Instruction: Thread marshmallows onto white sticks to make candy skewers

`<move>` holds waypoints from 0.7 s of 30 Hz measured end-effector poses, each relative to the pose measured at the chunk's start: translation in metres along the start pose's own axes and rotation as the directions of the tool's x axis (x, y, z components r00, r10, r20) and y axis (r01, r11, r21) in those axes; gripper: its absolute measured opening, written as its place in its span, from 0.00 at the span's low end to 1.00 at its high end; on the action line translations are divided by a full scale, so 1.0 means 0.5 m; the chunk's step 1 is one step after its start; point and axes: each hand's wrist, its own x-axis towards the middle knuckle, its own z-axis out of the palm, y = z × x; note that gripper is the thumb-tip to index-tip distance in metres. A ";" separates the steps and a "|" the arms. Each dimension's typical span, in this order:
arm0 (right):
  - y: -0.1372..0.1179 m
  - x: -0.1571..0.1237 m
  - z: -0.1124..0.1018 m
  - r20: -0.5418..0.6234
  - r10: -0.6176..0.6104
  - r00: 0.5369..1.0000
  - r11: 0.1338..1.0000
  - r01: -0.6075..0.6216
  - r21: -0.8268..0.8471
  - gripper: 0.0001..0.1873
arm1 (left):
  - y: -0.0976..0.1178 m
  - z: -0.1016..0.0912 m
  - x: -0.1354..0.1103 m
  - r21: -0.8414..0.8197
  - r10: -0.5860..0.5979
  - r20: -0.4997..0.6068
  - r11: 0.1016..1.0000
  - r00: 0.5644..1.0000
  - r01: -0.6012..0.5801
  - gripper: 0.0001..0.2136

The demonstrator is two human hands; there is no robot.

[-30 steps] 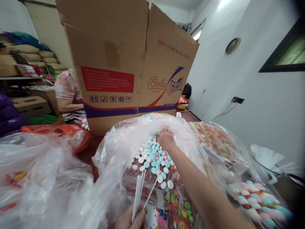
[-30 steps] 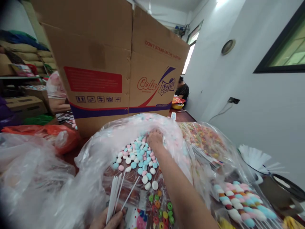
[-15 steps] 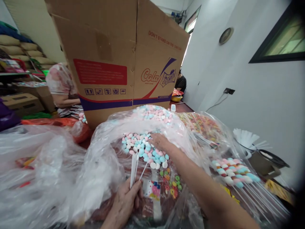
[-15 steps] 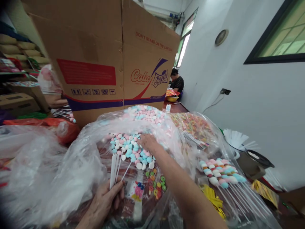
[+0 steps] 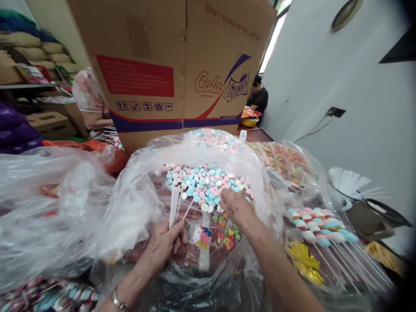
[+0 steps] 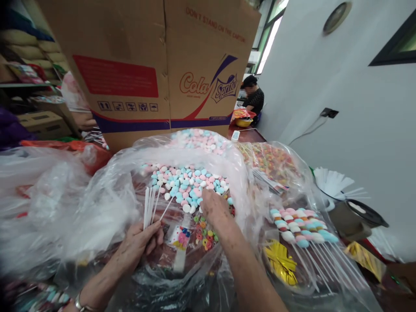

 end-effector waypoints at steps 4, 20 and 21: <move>0.001 -0.024 0.055 -0.005 -0.050 0.999 0.998 0.050 0.029 0.13 | 0.000 0.004 0.001 0.023 -0.010 -0.006 1.000 1.000 0.010 0.15; -0.040 -0.025 0.077 -0.068 -0.108 0.992 0.994 0.107 -0.026 0.12 | -0.021 -0.010 0.007 0.066 -0.016 0.048 0.998 0.999 0.013 0.14; -0.052 -0.027 0.087 -0.081 -0.156 0.984 0.987 0.153 -0.045 0.13 | -0.023 -0.011 0.007 0.076 -0.013 0.055 0.997 0.998 0.009 0.14</move>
